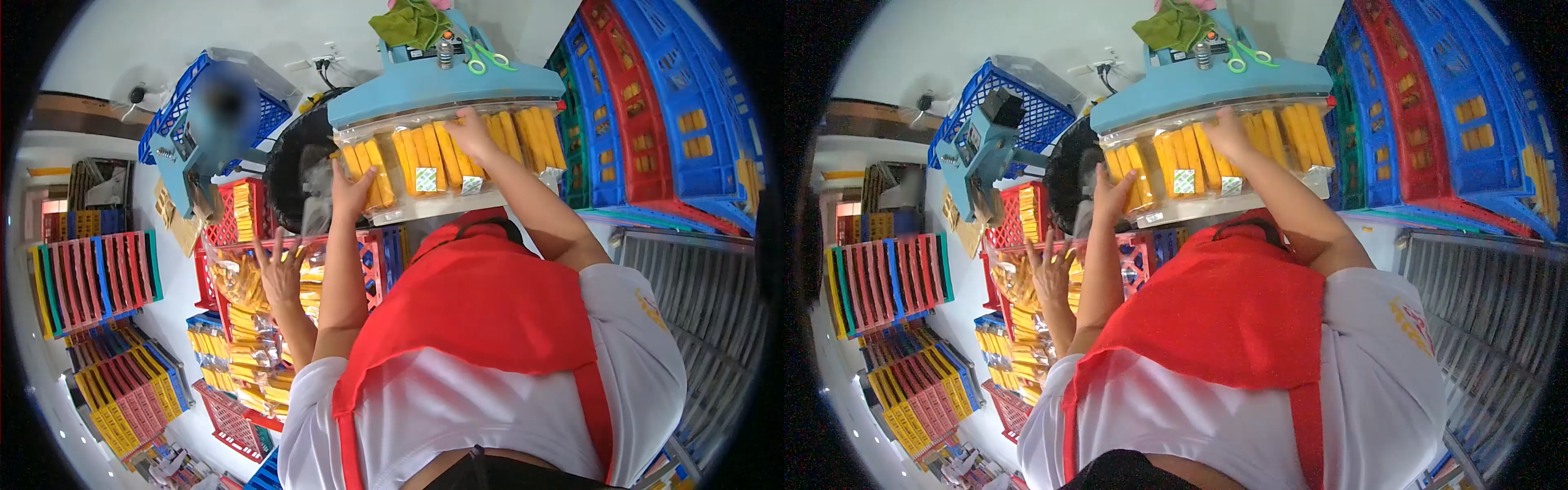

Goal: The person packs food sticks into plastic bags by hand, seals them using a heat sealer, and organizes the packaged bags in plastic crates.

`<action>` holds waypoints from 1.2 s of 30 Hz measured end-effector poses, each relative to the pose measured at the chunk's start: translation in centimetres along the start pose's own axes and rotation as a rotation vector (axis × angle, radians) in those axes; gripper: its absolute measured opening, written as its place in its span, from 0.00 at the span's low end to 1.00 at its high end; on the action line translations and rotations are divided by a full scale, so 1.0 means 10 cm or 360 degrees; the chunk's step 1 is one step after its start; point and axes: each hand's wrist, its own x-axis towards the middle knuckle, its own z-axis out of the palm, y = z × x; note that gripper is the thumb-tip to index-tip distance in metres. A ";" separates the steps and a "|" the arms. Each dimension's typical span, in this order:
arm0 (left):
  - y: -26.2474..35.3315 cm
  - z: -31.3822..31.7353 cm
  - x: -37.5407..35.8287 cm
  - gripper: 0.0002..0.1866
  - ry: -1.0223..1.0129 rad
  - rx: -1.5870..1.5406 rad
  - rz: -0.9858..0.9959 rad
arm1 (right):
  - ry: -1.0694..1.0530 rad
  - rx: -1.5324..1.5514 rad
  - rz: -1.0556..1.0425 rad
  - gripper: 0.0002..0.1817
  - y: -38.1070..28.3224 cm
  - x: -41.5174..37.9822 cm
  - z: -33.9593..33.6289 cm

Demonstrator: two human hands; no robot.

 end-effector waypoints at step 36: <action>-0.09 -0.03 -0.11 0.21 -0.0538 -0.1116 0.0008 | -0.0321 0.0434 0.0127 0.26 -0.41 -0.18 0.54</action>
